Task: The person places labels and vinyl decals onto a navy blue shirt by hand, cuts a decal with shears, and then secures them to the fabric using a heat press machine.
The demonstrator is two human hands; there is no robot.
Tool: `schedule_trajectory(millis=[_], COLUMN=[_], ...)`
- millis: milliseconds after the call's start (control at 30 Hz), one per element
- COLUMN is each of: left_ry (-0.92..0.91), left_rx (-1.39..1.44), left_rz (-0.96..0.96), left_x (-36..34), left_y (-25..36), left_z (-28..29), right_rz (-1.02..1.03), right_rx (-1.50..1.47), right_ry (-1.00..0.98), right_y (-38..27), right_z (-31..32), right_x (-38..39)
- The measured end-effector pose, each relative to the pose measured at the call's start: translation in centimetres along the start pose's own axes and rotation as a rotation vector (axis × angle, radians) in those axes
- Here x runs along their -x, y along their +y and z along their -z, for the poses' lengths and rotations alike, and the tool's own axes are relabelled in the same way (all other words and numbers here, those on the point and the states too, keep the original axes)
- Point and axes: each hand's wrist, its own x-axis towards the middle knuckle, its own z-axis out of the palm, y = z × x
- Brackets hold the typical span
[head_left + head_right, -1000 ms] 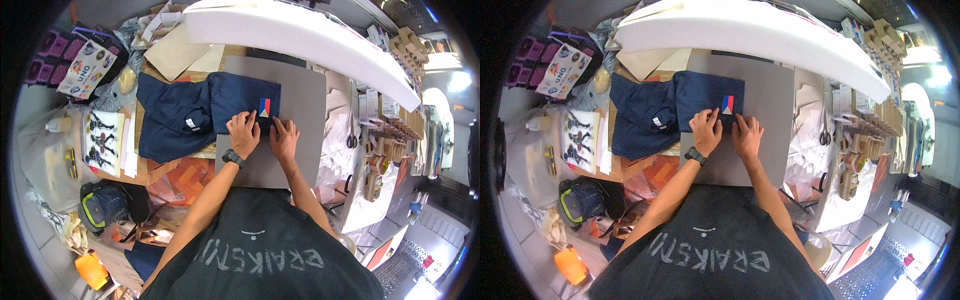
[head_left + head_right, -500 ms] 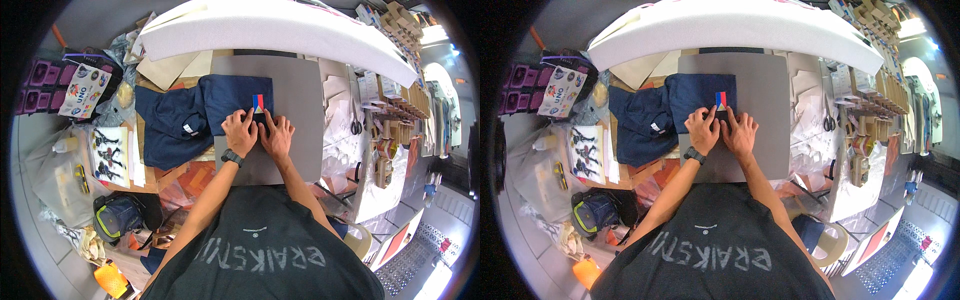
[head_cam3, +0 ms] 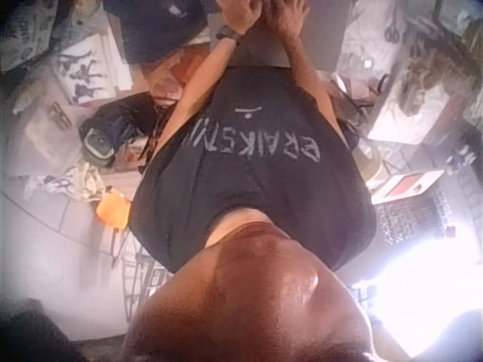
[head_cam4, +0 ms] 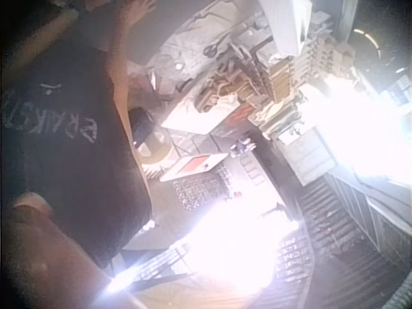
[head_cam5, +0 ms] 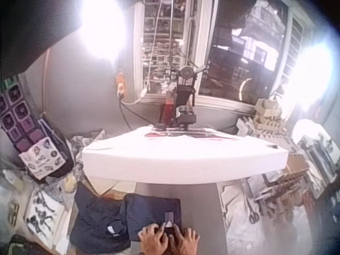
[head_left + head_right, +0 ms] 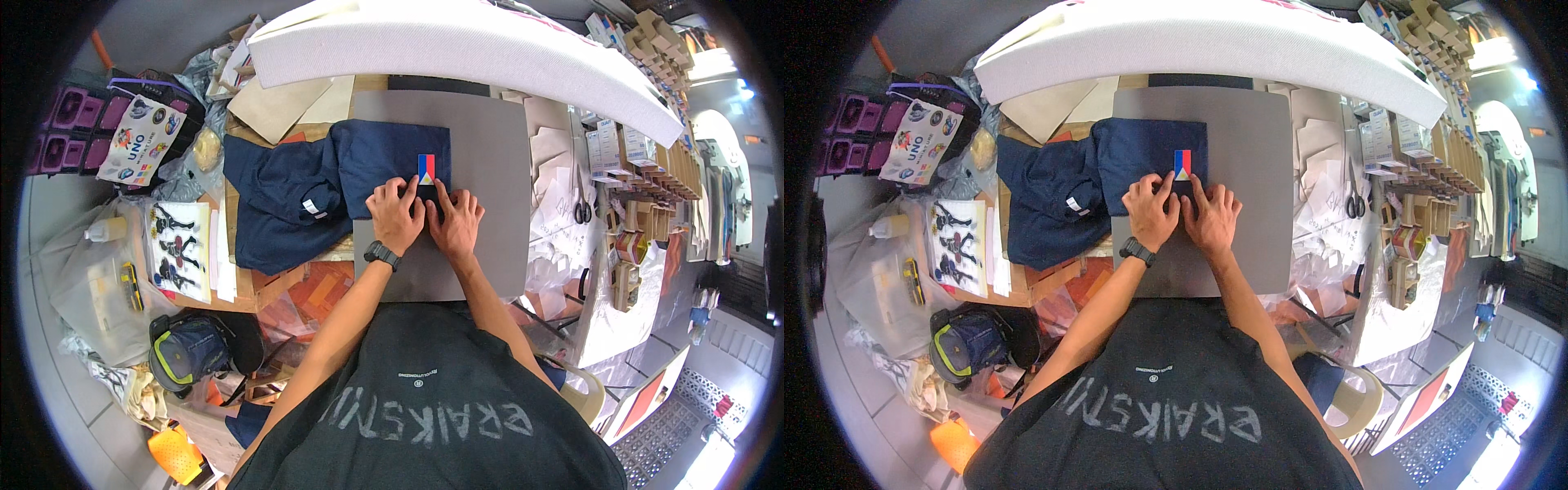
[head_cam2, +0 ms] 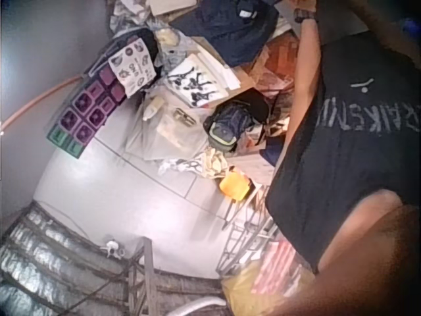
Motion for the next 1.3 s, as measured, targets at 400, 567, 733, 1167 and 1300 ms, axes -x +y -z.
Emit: schedule_trajectory(millis=[400,567,733,1167,1300], left_ry=[0.098,0.264,0.052,-0.181,-0.188], left_rx=[0.144,0.47,0.836,1.042,1.048], left_rz=[0.053,0.202,0.4,0.409,0.407], left_x=[-0.2,-2.5,-2.3,-4.3,-5.2], left_y=[-0.4,-5.7,-14.4,-13.2,-13.3], left_z=[0.8,5.9,3.5,-1.3,-1.6], right_rz=[-0.038,-0.117,-0.072,-0.022,0.008], right_rx=[-0.14,-0.301,-0.167,-0.155,-0.24], right_ry=[0.053,0.144,0.186,-0.166,-0.173], right_y=[0.8,2.7,5.6,3.8,2.5], right_z=[-0.9,1.9,4.3,5.5,5.0], right_x=[0.1,1.1,4.4,13.2,11.1])
